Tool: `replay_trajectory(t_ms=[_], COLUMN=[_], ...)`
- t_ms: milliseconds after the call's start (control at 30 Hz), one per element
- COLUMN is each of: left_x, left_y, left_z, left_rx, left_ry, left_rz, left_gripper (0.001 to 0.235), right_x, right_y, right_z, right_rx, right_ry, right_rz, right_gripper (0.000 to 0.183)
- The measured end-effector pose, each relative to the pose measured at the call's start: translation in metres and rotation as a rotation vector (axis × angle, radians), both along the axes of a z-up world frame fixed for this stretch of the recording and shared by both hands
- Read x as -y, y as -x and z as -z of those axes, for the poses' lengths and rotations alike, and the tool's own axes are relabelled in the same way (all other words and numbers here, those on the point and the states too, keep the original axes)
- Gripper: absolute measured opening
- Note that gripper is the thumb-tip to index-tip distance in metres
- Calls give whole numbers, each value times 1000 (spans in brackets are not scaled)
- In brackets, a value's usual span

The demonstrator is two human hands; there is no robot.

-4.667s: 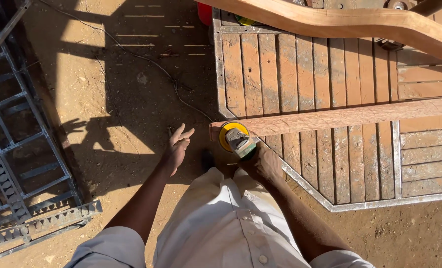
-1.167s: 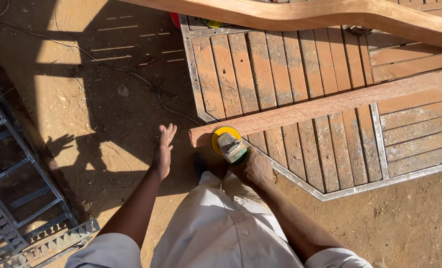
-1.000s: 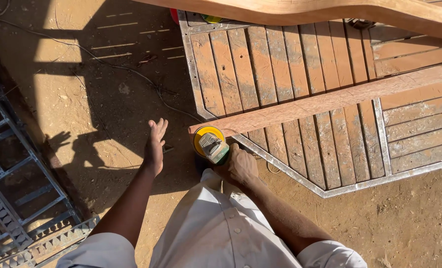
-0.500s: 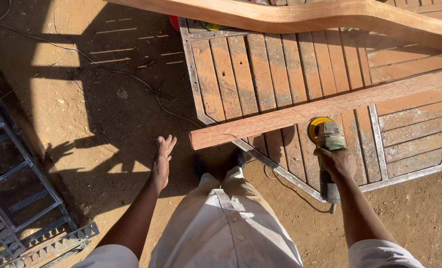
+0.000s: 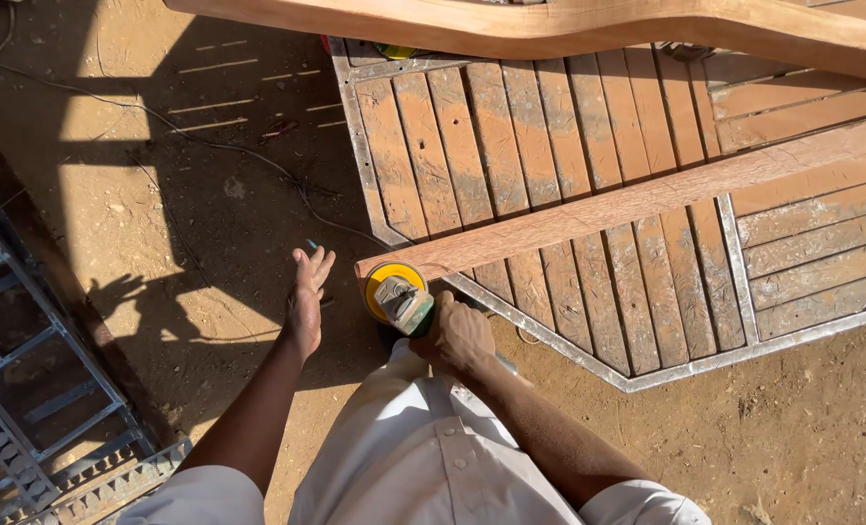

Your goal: Sanding the edges and surfaces of wooden planks using an angle grinder with a sanding disc

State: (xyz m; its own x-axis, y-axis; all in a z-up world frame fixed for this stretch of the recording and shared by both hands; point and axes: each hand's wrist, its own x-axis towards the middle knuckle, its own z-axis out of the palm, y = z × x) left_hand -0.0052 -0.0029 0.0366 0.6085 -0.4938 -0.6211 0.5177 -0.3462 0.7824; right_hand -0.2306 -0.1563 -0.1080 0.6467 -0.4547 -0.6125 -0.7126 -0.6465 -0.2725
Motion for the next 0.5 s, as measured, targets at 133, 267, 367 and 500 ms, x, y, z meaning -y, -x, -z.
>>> replay_trajectory(t_ms=[133,267,367,500], left_x=[-5,-13,-16,-11], left_y=[9,17,24,32], left_z=[-11,1,26,21], left_rx=[-16,-52,-112,-199], left_ry=[-10,-17,8,73], left_rz=[-44,-48,-67,-43], left_gripper=[97,101,102,103], right_x=[56,154,210,241], right_y=[-24,24,75,115], right_z=[-200,-197,-186,-172], right_rx=[-1,-54,-5,-4], right_ry=[110,122,206,294], right_rz=[-22,578,825,889], right_gripper=[79,57,72,84])
